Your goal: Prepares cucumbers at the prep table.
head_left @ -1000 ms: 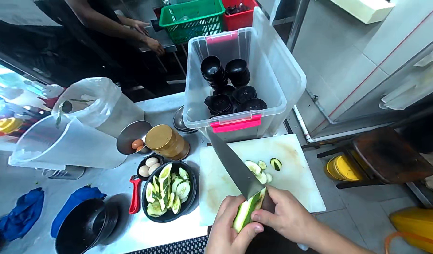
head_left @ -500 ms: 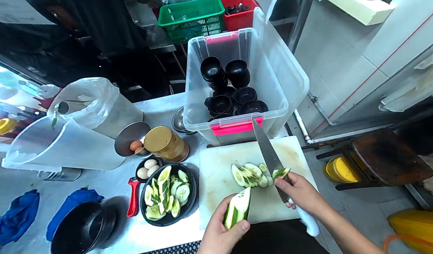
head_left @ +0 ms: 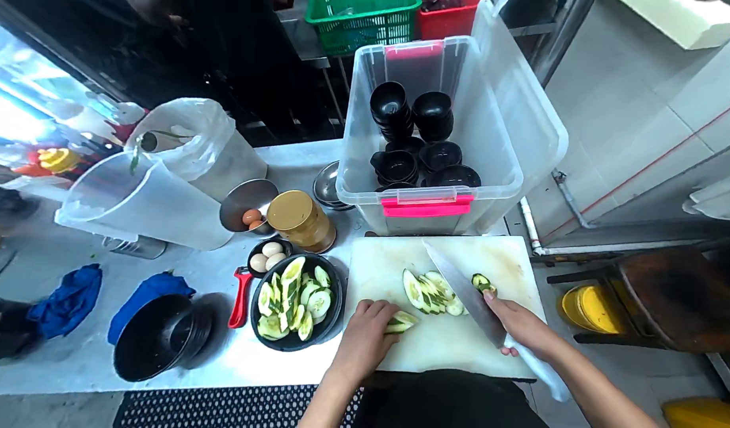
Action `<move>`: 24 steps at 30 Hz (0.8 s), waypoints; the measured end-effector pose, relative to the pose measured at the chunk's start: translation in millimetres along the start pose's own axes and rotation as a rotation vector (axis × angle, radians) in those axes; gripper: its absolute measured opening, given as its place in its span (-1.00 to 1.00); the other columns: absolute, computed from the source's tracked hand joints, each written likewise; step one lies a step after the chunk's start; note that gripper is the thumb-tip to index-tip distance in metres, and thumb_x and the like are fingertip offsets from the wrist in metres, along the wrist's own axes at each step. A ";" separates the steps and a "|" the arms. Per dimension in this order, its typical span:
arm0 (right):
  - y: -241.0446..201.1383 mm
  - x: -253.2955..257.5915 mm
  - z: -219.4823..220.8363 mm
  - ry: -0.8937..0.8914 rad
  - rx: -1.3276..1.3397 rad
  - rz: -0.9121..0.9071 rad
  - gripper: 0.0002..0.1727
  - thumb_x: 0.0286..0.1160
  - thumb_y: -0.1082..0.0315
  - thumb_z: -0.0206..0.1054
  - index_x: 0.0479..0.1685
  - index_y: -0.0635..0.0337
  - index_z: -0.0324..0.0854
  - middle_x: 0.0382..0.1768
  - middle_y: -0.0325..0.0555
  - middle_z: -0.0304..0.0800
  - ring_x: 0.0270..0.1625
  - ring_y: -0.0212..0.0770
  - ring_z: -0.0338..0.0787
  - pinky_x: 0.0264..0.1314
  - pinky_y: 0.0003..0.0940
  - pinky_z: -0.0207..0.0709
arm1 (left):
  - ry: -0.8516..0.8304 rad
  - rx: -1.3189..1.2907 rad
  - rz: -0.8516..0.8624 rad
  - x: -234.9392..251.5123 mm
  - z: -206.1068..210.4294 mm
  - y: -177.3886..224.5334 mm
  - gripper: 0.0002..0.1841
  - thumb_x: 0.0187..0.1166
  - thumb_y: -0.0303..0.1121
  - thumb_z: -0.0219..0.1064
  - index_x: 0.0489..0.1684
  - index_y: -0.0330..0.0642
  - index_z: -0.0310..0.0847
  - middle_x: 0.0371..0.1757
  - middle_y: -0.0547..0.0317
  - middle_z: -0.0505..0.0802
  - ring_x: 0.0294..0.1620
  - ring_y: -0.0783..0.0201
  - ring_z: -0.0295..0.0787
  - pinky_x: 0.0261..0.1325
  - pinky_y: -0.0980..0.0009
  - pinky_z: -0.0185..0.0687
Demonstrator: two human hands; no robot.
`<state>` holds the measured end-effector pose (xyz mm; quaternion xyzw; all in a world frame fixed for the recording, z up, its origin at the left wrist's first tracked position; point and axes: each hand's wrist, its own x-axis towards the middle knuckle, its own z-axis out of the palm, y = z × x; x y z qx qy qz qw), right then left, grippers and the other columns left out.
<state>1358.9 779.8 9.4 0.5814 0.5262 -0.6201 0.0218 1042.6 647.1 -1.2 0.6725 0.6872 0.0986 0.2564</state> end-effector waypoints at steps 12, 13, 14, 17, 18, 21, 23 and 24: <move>-14.9 -39.9 49.3 -0.037 -0.657 -0.403 -0.62 0.80 0.17 0.04 0.40 0.14 0.47 0.08 0.08 0.73 -0.04 0.03 0.82 0.06 0.02 0.71 | 0.629 -0.185 -0.087 7.5 65.4 -19.2 -0.57 0.77 -0.04 0.11 -0.01 -0.25 0.72 0.08 -0.04 0.82 0.28 -0.02 0.73 0.43 0.01 0.61; -18.2 -40.0 54.1 -0.022 -0.750 -0.390 -0.61 0.80 0.19 0.04 0.45 0.13 0.46 0.18 0.12 0.71 0.01 0.08 0.84 0.07 0.05 0.72 | 0.646 -0.168 -0.082 11.6 66.9 -18.2 -0.57 0.79 -0.08 0.03 -0.06 -0.23 0.72 0.04 -0.01 0.82 0.24 0.01 0.73 0.40 0.04 0.62; -21.4 -40.0 58.7 -0.014 -0.830 -0.380 -0.61 0.79 0.20 0.03 0.46 0.10 0.44 0.23 0.13 0.70 0.01 0.10 0.86 0.02 0.05 0.74 | 0.656 -0.163 -0.075 14.7 67.0 -17.8 -0.57 0.80 -0.12 -0.03 -0.10 -0.23 0.72 0.01 0.00 0.82 0.20 0.03 0.74 0.38 0.07 0.62; -30.9 -42.3 69.1 -0.006 -0.961 -0.354 -0.61 0.77 0.24 0.03 0.49 0.05 0.41 0.28 0.13 0.67 -0.07 0.12 0.88 -0.08 0.03 0.77 | 0.646 -0.169 -0.047 15.8 62.2 -20.3 -0.56 0.82 -0.15 -0.09 -0.13 -0.21 0.71 -0.03 0.04 0.82 0.17 0.08 0.74 0.36 0.13 0.63; -33.9 -43.9 71.1 -0.009 -0.971 -0.344 -0.61 0.77 0.24 0.03 0.50 0.04 0.41 0.27 0.13 0.67 -0.08 0.12 0.88 -0.08 0.03 0.76 | 0.634 -0.172 -0.049 14.0 59.9 -21.1 -0.56 0.81 -0.14 -0.09 -0.14 -0.20 0.71 -0.05 0.05 0.81 0.15 0.10 0.74 0.33 0.15 0.65; -39.3 -50.9 76.8 -0.020 -0.986 -0.337 -0.62 0.77 0.23 0.02 0.47 0.06 0.42 0.23 0.12 0.69 -0.11 0.10 0.88 -0.11 0.01 0.77 | 0.579 -0.195 -0.128 5.4 55.7 -21.4 -0.57 0.79 -0.12 -0.08 -0.13 -0.19 0.69 -0.10 0.09 0.80 0.05 0.15 0.76 0.21 0.18 0.71; -42.3 -54.4 80.2 -0.032 -1.013 -0.340 -0.62 0.78 0.22 0.01 0.46 0.08 0.42 0.21 0.12 0.69 -0.13 0.11 0.88 -0.13 0.01 0.76 | 0.585 -0.203 -0.177 4.3 56.8 -19.1 -0.57 0.78 -0.12 -0.08 -0.15 -0.20 0.67 -0.12 0.07 0.78 0.03 0.14 0.75 0.19 0.17 0.71; -43.5 -55.8 82.1 -0.033 -1.020 -0.342 -0.63 0.78 0.22 0.02 0.44 0.09 0.43 0.20 0.12 0.70 -0.13 0.12 0.88 -0.14 0.01 0.76 | 0.613 -0.197 -0.184 5.1 59.2 -17.7 -0.58 0.78 -0.13 -0.08 -0.18 -0.20 0.66 -0.10 0.05 0.77 0.05 0.12 0.74 0.21 0.16 0.70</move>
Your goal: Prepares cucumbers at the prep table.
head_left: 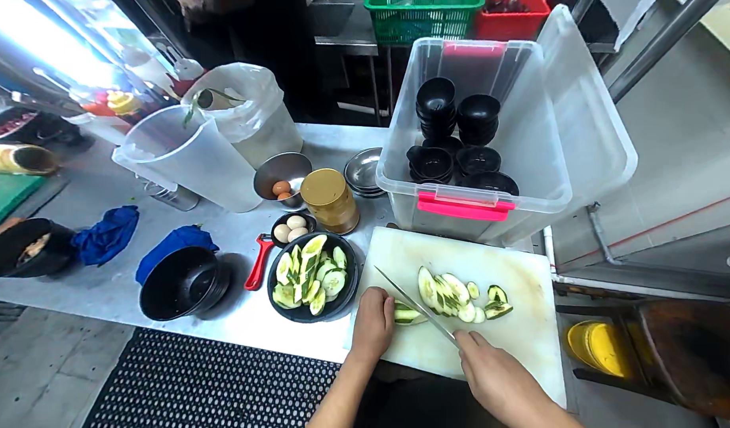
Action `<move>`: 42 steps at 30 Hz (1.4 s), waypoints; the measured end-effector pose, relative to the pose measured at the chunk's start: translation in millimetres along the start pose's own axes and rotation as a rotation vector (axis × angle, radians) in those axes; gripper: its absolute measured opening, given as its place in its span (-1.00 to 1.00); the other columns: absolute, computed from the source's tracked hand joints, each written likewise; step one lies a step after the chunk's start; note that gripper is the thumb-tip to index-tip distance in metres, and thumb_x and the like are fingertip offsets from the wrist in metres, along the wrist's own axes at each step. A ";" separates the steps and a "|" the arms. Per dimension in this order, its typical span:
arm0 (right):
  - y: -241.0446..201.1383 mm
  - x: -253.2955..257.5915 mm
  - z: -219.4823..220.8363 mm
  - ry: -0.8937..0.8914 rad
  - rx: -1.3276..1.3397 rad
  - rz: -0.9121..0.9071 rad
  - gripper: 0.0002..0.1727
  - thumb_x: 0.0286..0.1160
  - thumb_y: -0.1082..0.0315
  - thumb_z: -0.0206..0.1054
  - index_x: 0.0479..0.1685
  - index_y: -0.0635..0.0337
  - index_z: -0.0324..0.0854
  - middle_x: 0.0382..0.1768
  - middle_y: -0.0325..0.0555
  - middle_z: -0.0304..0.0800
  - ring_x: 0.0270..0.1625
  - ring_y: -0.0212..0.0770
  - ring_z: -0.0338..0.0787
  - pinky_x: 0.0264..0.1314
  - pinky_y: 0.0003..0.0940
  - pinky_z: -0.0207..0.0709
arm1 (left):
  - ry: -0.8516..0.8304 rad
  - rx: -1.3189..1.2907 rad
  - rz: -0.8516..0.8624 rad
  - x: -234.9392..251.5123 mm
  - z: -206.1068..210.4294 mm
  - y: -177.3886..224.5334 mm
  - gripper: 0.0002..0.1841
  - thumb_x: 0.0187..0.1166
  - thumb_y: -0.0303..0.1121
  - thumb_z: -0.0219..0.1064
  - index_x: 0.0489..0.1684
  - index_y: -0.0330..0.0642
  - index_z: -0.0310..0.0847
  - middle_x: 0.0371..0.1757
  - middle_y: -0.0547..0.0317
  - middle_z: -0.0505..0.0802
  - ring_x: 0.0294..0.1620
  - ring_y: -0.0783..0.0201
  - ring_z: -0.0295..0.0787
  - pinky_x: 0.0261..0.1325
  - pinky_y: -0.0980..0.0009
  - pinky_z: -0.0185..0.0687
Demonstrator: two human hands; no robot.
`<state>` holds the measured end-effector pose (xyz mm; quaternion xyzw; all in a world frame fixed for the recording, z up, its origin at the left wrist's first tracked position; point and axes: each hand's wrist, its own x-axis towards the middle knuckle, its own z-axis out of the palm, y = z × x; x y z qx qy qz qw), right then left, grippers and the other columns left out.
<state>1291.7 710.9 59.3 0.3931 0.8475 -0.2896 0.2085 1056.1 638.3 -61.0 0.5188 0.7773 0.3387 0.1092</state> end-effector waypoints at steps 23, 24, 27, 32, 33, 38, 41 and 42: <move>-9.6 2.2 3.9 -0.088 -0.120 0.058 -0.75 0.82 0.30 -0.01 0.27 0.13 0.45 0.15 0.11 0.74 -0.13 0.10 0.90 -0.17 -0.02 0.77 | 0.169 -0.022 0.008 -4.0 20.7 2.6 -0.62 0.78 -0.22 -0.10 -0.28 -0.21 0.61 -0.10 0.03 0.73 0.11 0.08 0.70 0.22 0.20 0.67; -9.2 0.0 3.5 -0.098 -0.107 0.063 -0.74 0.82 0.30 -0.02 0.27 0.15 0.46 0.15 0.13 0.75 -0.13 0.12 0.90 -0.16 0.01 0.77 | 0.172 -0.020 0.007 -3.2 21.0 2.7 -0.61 0.77 -0.23 -0.11 -0.26 -0.21 0.62 -0.10 0.03 0.73 0.10 0.08 0.70 0.22 0.20 0.67; -10.0 1.3 2.4 -0.089 -0.102 0.062 -0.76 0.79 0.35 0.03 0.26 0.17 0.46 0.15 0.13 0.75 -0.15 0.13 0.90 -0.18 0.02 0.77 | 0.184 -0.014 0.011 -0.6 22.8 2.9 -0.62 0.77 -0.24 -0.11 -0.26 -0.22 0.62 -0.11 0.03 0.73 0.07 0.09 0.71 0.19 0.23 0.69; -19.7 39.5 10.2 -0.163 -0.112 0.089 -0.67 0.75 0.43 0.02 0.42 0.14 0.36 0.22 0.15 0.72 0.00 0.17 0.89 -0.04 0.08 0.77 | 0.175 -0.011 0.021 -1.0 24.2 0.6 -0.62 0.77 -0.24 -0.11 -0.26 -0.23 0.62 -0.10 0.01 0.74 0.08 0.09 0.72 0.18 0.22 0.71; -21.8 47.7 11.8 -0.171 -0.108 0.095 -0.65 0.74 0.46 0.01 0.44 0.14 0.35 0.22 0.15 0.72 0.04 0.18 0.88 0.00 0.09 0.76 | 0.183 -0.009 0.029 0.2 24.4 0.2 -0.62 0.77 -0.24 -0.10 -0.25 -0.21 0.63 -0.10 0.02 0.75 0.08 0.09 0.72 0.21 0.23 0.70; -15.1 57.6 9.5 -0.199 -0.026 0.082 -0.66 0.80 0.36 -0.02 0.46 0.15 0.34 0.19 0.18 0.71 0.13 0.21 0.84 0.10 0.13 0.72 | 0.206 0.003 0.052 -2.0 24.5 -0.3 -0.61 0.77 -0.23 -0.09 -0.28 -0.19 0.65 -0.13 0.04 0.76 0.09 0.11 0.72 0.22 0.25 0.68; -9.9 49.4 2.6 -0.178 0.018 0.087 -0.62 0.85 0.22 -0.05 0.50 0.12 0.34 0.22 0.15 0.72 0.11 0.17 0.85 0.11 0.13 0.72 | 0.226 0.021 0.042 -2.0 24.8 0.6 -0.62 0.73 -0.19 -0.03 -0.31 -0.16 0.66 -0.14 0.07 0.78 0.08 0.11 0.73 0.21 0.24 0.69; -11.9 43.4 1.1 -0.160 0.020 0.091 -0.64 0.86 0.21 -0.06 0.47 0.10 0.35 0.21 0.13 0.72 0.07 0.15 0.86 0.07 0.10 0.73 | 0.237 0.028 0.036 -1.7 24.9 0.9 -0.63 0.73 -0.17 -0.01 -0.32 -0.16 0.66 -0.15 0.07 0.77 0.05 0.11 0.74 0.18 0.23 0.70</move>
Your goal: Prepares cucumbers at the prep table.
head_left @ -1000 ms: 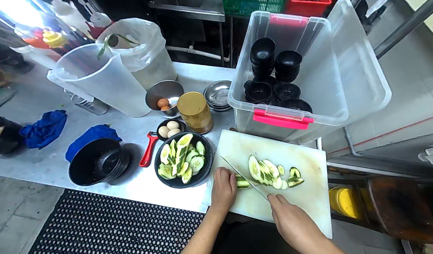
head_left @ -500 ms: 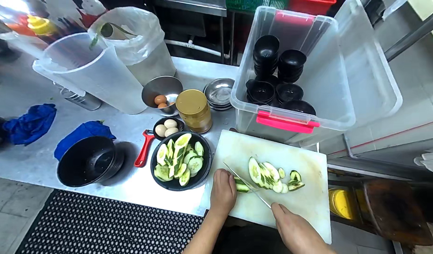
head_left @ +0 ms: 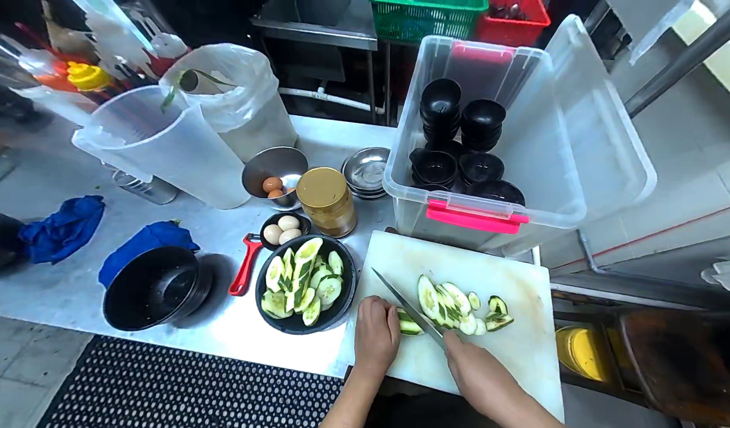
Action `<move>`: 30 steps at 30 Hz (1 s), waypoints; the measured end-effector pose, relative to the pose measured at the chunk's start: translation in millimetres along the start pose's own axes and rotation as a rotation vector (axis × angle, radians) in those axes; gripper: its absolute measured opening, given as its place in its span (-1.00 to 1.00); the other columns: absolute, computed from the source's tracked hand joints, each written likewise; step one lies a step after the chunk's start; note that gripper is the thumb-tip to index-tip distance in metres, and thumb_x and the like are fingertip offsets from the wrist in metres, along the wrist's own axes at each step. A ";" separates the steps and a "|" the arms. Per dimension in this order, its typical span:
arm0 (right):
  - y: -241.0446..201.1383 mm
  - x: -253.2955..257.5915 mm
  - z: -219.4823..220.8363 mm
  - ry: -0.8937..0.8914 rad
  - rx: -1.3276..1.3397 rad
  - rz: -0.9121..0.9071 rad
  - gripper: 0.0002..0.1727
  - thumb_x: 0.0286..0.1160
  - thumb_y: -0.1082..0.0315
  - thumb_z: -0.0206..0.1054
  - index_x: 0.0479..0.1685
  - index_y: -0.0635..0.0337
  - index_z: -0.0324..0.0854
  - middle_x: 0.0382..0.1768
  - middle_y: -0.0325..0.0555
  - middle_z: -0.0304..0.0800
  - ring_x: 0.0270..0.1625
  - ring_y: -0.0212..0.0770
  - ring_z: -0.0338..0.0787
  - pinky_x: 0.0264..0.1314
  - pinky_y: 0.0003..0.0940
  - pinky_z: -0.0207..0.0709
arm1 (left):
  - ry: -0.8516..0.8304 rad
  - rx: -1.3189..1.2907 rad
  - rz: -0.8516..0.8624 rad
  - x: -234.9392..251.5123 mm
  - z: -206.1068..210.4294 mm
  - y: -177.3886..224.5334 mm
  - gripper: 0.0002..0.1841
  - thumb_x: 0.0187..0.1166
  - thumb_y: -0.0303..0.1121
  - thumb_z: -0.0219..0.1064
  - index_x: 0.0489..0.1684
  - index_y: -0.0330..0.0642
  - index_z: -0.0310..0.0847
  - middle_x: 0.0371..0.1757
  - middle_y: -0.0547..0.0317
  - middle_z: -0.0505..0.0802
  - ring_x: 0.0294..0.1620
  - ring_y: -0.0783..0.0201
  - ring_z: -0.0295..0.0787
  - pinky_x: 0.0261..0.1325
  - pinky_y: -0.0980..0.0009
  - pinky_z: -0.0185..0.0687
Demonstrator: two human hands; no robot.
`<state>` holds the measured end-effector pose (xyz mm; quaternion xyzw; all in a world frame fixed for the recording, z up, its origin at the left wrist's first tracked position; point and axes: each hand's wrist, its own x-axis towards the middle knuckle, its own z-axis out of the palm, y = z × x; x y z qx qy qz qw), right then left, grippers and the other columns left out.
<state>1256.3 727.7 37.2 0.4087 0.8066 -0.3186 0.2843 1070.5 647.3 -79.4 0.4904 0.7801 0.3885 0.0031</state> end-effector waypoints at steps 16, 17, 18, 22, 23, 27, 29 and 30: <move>-9.7 -48.4 0.6 0.036 -0.065 0.022 -0.72 0.80 0.28 0.01 0.31 0.14 0.44 0.17 0.13 0.72 -0.11 0.11 0.89 -0.14 0.01 0.76 | 0.008 0.043 -0.043 -0.1 3.2 8.4 -0.61 0.75 -0.25 -0.08 -0.30 -0.26 0.62 -0.19 0.01 0.73 -0.09 0.09 0.74 0.02 0.21 0.74; -10.6 -47.8 0.3 0.027 -0.066 0.028 -0.73 0.80 0.29 0.01 0.31 0.14 0.43 0.17 0.12 0.72 -0.11 0.11 0.89 -0.14 0.01 0.76 | 0.008 0.045 -0.044 0.0 3.0 8.9 -0.62 0.74 -0.25 -0.08 -0.31 -0.26 0.62 -0.19 0.01 0.72 -0.10 0.09 0.74 0.01 0.21 0.74; -11.5 -47.3 0.2 0.021 -0.067 0.033 -0.73 0.80 0.30 0.01 0.31 0.14 0.43 0.18 0.12 0.72 -0.10 0.12 0.89 -0.13 0.02 0.76 | 0.000 0.048 -0.044 0.0 2.2 9.5 -0.63 0.73 -0.26 -0.08 -0.31 -0.26 0.62 -0.19 0.00 0.72 -0.09 0.08 0.74 0.01 0.20 0.74; -13.1 -39.0 4.8 0.024 -0.071 0.019 -0.74 0.79 0.35 0.03 0.31 0.16 0.43 0.17 0.13 0.74 -0.08 0.13 0.90 -0.12 0.03 0.77 | -0.016 0.047 -0.033 -0.1 1.7 9.6 -0.63 0.73 -0.27 -0.08 -0.31 -0.28 0.60 -0.20 -0.02 0.71 -0.10 0.06 0.74 0.00 0.19 0.74; -13.4 -32.6 6.5 0.025 -0.070 0.008 -0.74 0.79 0.35 0.03 0.31 0.16 0.43 0.16 0.12 0.74 -0.07 0.12 0.90 -0.11 0.02 0.77 | -0.017 0.044 -0.027 0.2 1.6 8.8 -0.64 0.73 -0.27 -0.08 -0.31 -0.27 0.60 -0.21 -0.01 0.71 -0.11 0.07 0.73 0.00 0.20 0.74; -20.5 5.1 14.1 -0.027 -0.060 0.011 -0.67 0.79 0.38 -0.01 0.44 0.14 0.35 0.19 0.14 0.72 0.07 0.16 0.87 0.04 0.08 0.75 | -0.032 0.027 -0.019 -3.8 2.1 6.1 -0.63 0.73 -0.27 -0.07 -0.30 -0.25 0.63 -0.19 0.02 0.72 -0.09 0.10 0.73 0.03 0.22 0.73; -25.9 13.9 14.6 -0.031 -0.060 0.023 -0.64 0.76 0.44 -0.01 0.46 0.14 0.33 0.21 0.15 0.71 0.10 0.17 0.86 0.07 0.08 0.75 | -0.034 0.024 -0.021 -3.7 1.8 5.4 -0.63 0.73 -0.27 -0.07 -0.28 -0.25 0.63 -0.17 0.01 0.72 -0.08 0.10 0.73 0.04 0.23 0.73; -26.8 15.0 14.3 -0.027 -0.062 0.022 -0.64 0.75 0.45 -0.01 0.46 0.14 0.33 0.21 0.15 0.71 0.10 0.17 0.86 0.06 0.08 0.75 | -0.028 0.027 -0.017 -3.0 1.6 5.2 -0.63 0.73 -0.27 -0.08 -0.28 -0.25 0.63 -0.17 0.01 0.72 -0.08 0.10 0.73 0.04 0.23 0.74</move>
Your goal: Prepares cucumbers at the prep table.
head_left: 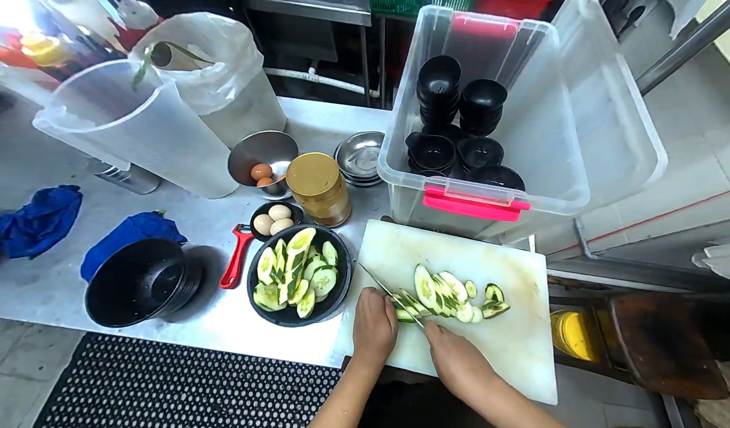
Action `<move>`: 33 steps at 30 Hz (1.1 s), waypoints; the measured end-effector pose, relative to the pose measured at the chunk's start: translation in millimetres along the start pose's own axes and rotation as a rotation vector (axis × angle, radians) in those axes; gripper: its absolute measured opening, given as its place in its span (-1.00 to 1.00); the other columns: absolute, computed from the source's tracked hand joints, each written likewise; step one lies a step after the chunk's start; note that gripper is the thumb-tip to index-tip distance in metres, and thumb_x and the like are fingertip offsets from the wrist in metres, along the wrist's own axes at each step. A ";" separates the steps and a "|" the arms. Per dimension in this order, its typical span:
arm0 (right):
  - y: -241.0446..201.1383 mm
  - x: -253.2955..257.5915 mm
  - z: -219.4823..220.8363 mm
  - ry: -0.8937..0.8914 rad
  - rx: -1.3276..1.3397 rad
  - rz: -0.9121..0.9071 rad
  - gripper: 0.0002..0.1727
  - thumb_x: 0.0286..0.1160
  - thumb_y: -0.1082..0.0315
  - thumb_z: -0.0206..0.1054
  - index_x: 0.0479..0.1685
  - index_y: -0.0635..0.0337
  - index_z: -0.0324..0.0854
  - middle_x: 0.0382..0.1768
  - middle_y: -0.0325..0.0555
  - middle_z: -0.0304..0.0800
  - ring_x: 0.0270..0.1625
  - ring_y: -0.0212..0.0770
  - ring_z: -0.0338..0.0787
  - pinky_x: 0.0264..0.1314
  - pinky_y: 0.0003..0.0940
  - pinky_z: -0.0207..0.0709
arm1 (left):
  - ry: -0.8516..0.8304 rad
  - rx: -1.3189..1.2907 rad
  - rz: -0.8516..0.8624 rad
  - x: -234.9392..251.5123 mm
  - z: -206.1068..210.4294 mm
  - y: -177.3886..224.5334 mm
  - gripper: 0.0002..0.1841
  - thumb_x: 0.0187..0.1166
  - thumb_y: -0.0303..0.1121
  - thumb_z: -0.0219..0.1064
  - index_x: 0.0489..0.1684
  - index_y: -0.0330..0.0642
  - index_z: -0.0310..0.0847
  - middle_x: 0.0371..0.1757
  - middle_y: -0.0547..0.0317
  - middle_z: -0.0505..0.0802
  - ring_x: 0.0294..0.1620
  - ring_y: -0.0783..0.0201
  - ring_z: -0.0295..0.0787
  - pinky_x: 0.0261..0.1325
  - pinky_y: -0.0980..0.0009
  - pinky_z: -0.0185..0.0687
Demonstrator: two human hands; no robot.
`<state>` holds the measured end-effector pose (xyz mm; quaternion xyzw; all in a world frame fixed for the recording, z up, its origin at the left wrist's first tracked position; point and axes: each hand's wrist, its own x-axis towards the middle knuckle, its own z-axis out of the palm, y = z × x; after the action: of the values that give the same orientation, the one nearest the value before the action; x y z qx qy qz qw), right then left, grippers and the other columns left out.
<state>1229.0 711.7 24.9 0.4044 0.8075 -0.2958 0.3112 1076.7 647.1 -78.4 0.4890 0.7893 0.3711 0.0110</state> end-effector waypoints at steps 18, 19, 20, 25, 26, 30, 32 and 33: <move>7.0 -63.2 -13.6 0.058 0.007 0.015 -0.73 0.81 0.28 0.02 0.30 0.13 0.43 0.16 0.10 0.73 -0.09 0.10 0.89 -0.12 0.00 0.76 | 0.042 0.049 -0.046 5.9 5.6 10.7 -0.69 0.67 -0.35 -0.05 -0.25 -0.31 0.61 -0.17 -0.03 0.71 -0.13 0.09 0.75 -0.04 0.23 0.76; 7.6 -62.7 -13.4 0.052 0.018 0.016 -0.72 0.80 0.28 0.03 0.32 0.15 0.43 0.16 0.13 0.73 -0.08 0.13 0.89 -0.11 0.03 0.76 | 0.038 0.044 -0.046 6.0 5.5 11.3 -0.69 0.66 -0.35 -0.04 -0.24 -0.34 0.61 -0.16 -0.05 0.72 -0.12 0.06 0.76 -0.04 0.20 0.77; 7.5 -61.8 -13.6 0.043 0.021 0.022 -0.72 0.80 0.28 0.03 0.33 0.15 0.43 0.16 0.13 0.73 -0.06 0.13 0.89 -0.09 0.04 0.76 | 0.037 0.041 -0.044 6.1 5.9 11.3 -0.68 0.66 -0.35 -0.04 -0.24 -0.34 0.61 -0.17 -0.05 0.72 -0.11 0.05 0.76 -0.03 0.19 0.77; 1.0 -51.5 -10.2 0.021 0.030 0.054 -0.73 0.80 0.33 0.02 0.34 0.13 0.41 0.18 0.10 0.72 -0.06 0.11 0.90 -0.09 0.01 0.77 | 0.036 0.031 -0.040 6.9 6.4 10.4 -0.69 0.66 -0.34 -0.05 -0.25 -0.33 0.60 -0.17 -0.03 0.71 -0.12 0.08 0.74 -0.03 0.24 0.76; -0.3 -44.8 -8.4 0.020 0.025 0.052 -0.73 0.80 0.34 0.00 0.35 0.12 0.39 0.19 0.10 0.72 -0.05 0.11 0.89 -0.08 0.00 0.77 | 0.028 0.031 -0.037 6.8 6.1 10.1 -0.69 0.67 -0.34 -0.04 -0.25 -0.33 0.60 -0.16 -0.03 0.71 -0.12 0.08 0.74 -0.03 0.24 0.76; -5.4 -9.3 0.3 -0.013 0.019 0.051 -0.60 0.75 0.45 -0.01 0.51 0.13 0.32 0.28 0.13 0.69 0.09 0.16 0.87 0.06 0.07 0.76 | 0.025 0.036 -0.005 3.1 8.2 7.9 -0.69 0.67 -0.35 -0.03 -0.28 -0.31 0.61 -0.14 -0.04 0.72 -0.09 0.09 0.75 0.00 0.26 0.75; -6.3 -2.2 0.9 -0.008 0.004 0.041 -0.61 0.74 0.46 -0.01 0.50 0.14 0.32 0.26 0.13 0.69 0.10 0.16 0.87 0.06 0.06 0.76 | 0.038 0.023 -0.002 2.7 8.7 5.3 -0.69 0.69 -0.35 -0.02 -0.26 -0.31 0.64 -0.13 -0.03 0.73 -0.06 0.11 0.76 0.02 0.29 0.76; -6.1 -1.3 0.9 -0.010 0.001 0.039 -0.62 0.76 0.44 -0.02 0.50 0.14 0.31 0.27 0.14 0.69 0.10 0.16 0.87 0.07 0.06 0.76 | 0.039 0.008 -0.001 2.3 7.9 3.8 -0.69 0.71 -0.35 0.00 -0.23 -0.32 0.65 -0.12 -0.02 0.74 -0.05 0.12 0.76 0.04 0.30 0.77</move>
<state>1224.8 707.5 26.7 0.4185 0.7978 -0.2923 0.3208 1081.4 654.3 -81.1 0.4813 0.7911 0.3775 -0.0064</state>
